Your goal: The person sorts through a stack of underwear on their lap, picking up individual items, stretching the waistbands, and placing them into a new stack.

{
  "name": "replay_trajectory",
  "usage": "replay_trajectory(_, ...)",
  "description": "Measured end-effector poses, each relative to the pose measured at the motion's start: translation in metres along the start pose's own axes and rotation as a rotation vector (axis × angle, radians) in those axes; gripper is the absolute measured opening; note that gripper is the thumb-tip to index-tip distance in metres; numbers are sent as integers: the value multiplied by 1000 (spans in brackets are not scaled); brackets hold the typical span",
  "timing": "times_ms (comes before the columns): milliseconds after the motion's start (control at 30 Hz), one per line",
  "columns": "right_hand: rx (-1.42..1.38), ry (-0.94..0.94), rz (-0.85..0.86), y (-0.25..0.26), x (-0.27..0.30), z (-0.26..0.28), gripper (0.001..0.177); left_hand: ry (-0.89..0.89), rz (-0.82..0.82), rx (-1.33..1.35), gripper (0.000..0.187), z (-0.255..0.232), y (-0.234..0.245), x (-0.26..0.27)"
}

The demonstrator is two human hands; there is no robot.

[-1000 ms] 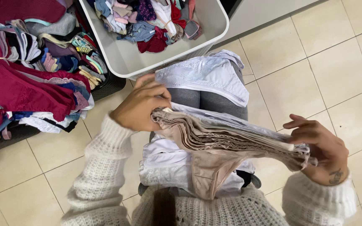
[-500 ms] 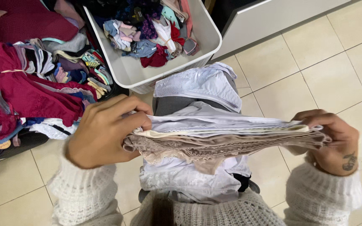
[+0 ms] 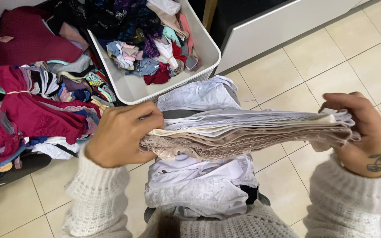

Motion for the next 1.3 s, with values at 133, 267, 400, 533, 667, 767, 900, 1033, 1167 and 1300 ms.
replay_trajectory(133,108,-4,43,12,-9,23,50,-1,-44,36,54,1,1,-1)
replay_trajectory(267,150,194,-16,15,-1,-4,48,-39,-237,162,34,-16,18,-8)
replay_trajectory(400,69,160,-107,14,-11,4,38,85,-525,678,58,-15,18,-7)
replay_trajectory(533,-295,18,-90,-2,-17,-19,82,125,-828,1147,64,-13,0,-9)
replay_trajectory(667,-353,5,17,-9,-12,-11,77,83,-937,1082,67,0,-15,14)
replay_trajectory(767,-451,-28,53,-1,12,-19,88,-80,-828,929,64,-8,-12,43)
replay_trajectory(900,-507,-207,168,-16,34,-45,99,101,-876,1263,72,-21,-27,68)
replay_trajectory(1033,-960,-530,270,-138,32,-89,61,632,-951,1670,58,51,-116,88)
replay_trajectory(1167,-844,-623,169,-223,38,-123,71,879,-972,1389,64,99,-186,92)
replay_trajectory(1300,-884,-644,182,-235,45,-138,69,901,-949,1442,67,127,-206,96)
Point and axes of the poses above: each hand's wrist, its own x-axis away from the middle knuckle, its own y-axis out of the back of the hand, z = x × y, the point moved 3 cm from there along -x, towards the middle knuckle, and after that the axes turned 14 degrees about x, right-handed, at the moved point
